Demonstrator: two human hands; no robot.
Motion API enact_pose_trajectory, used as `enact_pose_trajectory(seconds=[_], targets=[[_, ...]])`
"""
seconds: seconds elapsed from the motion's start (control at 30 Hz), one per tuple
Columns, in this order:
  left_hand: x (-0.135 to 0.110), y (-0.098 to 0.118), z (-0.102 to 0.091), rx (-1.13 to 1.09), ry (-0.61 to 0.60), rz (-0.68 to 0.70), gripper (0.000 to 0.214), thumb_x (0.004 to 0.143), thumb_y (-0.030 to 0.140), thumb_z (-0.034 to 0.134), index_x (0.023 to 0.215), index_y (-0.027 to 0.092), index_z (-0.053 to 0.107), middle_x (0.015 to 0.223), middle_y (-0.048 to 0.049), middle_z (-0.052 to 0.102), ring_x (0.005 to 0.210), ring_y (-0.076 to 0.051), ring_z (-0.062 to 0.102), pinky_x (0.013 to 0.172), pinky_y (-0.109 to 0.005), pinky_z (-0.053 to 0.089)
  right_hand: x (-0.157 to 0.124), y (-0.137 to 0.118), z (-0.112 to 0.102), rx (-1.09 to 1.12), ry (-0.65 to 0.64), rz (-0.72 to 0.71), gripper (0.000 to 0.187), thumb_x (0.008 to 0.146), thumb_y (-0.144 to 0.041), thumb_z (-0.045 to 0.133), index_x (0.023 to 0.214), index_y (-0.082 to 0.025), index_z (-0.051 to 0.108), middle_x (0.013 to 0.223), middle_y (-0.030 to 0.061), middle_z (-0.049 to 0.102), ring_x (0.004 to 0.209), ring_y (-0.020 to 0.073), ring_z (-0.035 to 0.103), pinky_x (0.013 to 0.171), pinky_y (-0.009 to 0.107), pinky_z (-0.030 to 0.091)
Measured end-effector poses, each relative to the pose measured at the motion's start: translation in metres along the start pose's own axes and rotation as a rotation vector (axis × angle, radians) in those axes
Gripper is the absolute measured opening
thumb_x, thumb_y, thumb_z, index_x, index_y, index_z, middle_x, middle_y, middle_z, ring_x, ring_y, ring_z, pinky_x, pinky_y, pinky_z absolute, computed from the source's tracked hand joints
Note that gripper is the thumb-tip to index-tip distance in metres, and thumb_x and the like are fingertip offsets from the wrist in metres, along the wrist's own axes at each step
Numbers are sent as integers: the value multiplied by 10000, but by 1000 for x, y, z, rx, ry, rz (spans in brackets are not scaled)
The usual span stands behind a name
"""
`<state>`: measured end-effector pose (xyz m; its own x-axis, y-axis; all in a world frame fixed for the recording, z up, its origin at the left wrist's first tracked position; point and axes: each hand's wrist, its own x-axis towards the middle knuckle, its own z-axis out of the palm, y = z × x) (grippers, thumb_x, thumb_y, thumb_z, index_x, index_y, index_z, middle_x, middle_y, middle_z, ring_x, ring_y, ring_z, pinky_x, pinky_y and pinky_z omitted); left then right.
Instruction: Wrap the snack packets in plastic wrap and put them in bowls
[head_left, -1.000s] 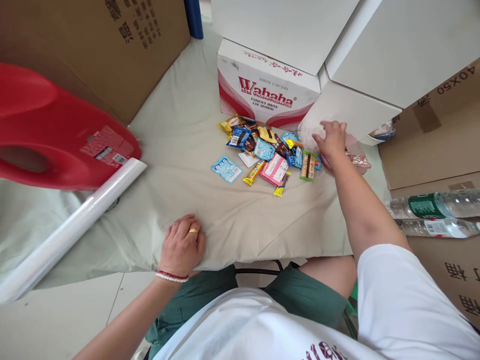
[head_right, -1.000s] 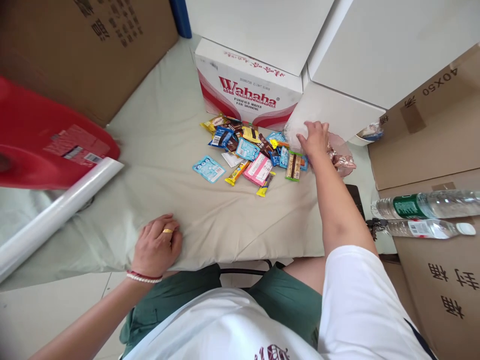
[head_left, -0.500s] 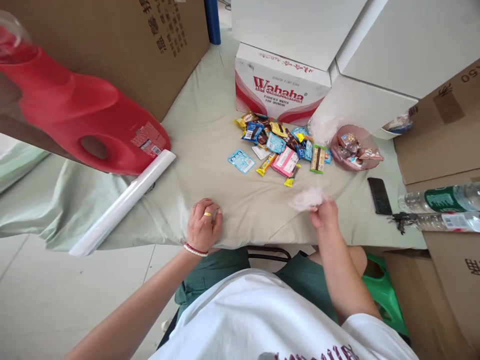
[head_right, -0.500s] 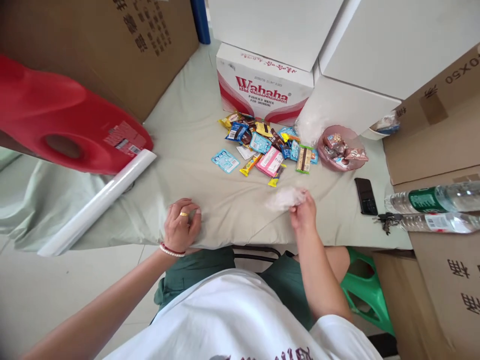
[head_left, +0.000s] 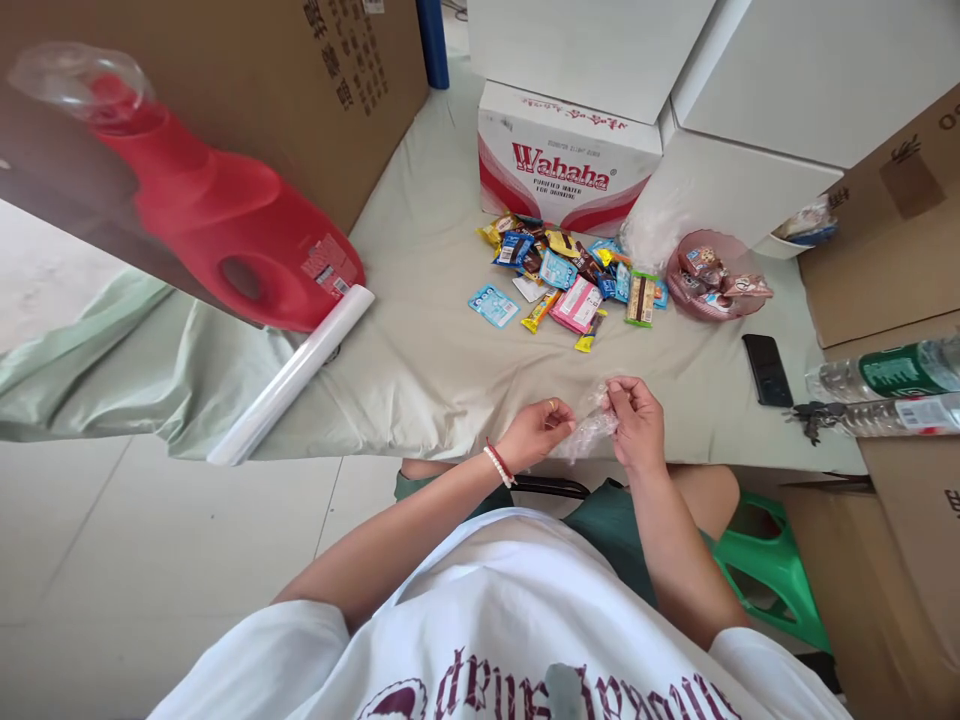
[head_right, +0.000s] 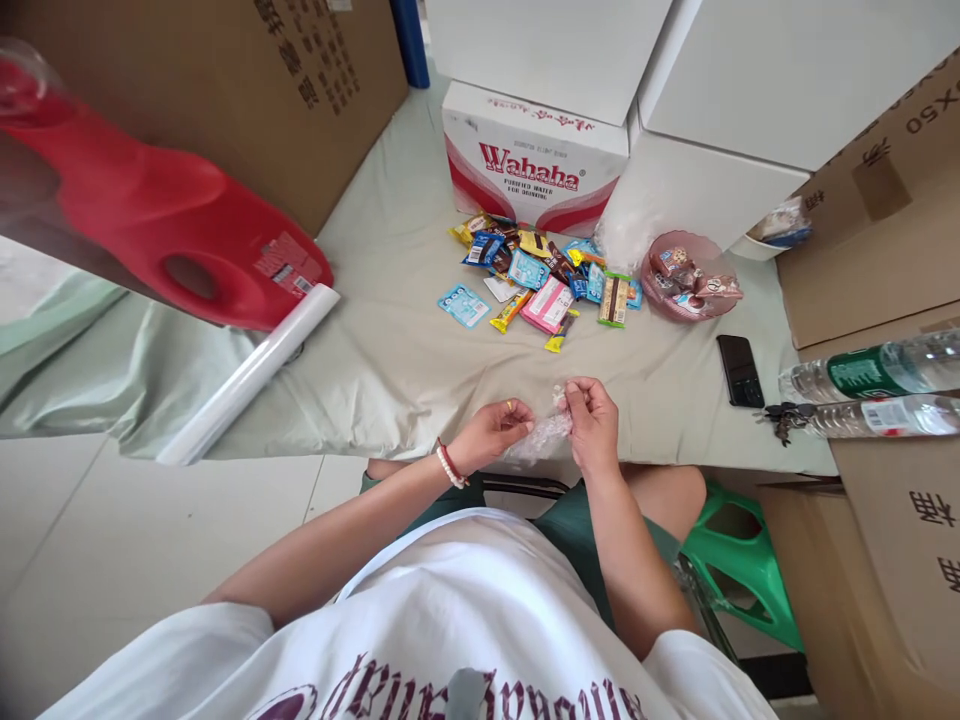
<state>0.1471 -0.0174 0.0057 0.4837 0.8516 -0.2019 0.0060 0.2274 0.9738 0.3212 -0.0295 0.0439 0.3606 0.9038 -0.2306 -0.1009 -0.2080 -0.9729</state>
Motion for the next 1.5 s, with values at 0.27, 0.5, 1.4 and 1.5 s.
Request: enact_pose_trajectory(seconds=[0.27, 0.5, 1.4, 1.5], targets=[[-14, -17, -12, -201, 351, -28, 282, 920, 466, 660, 900, 231, 506, 773, 9, 637, 708, -131, 618, 709, -277, 508, 10, 14, -6, 22, 86, -7, 550, 755, -724, 754, 1036, -265, 641, 1069, 32, 680, 866, 159, 629, 729, 284, 563], [-11, -15, -14, -202, 535, -31, 202, 980, 417, 559, 978, 254, 440, 751, 61, 529, 565, -107, 576, 577, -253, 495, -3, 47, 9, -294, -66, 5, 687, 667, -563, 867, 1229, -246, 631, 969, 43, 698, 891, 213, 659, 779, 347, 567], [-17, -9, -136, 299, 587, -144, 108, 811, 315, 639, 867, 246, 576, 674, 27, 606, 572, -162, 546, 568, -274, 398, 58, -1, -18, -652, 144, -517, 288, 910, -479, 678, 1008, -211, 714, 997, 65, 679, 854, 201, 595, 807, 374, 505], [-16, -6, -127, 387, 571, -127, 116, 796, 314, 667, 812, 237, 582, 682, 28, 594, 617, -159, 541, 607, -274, 402, 21, 1, 15, -869, -300, -733, 290, 993, -484, 622, 1103, -240, 733, 1045, 84, 715, 1007, 267, 596, 897, 420, 498]])
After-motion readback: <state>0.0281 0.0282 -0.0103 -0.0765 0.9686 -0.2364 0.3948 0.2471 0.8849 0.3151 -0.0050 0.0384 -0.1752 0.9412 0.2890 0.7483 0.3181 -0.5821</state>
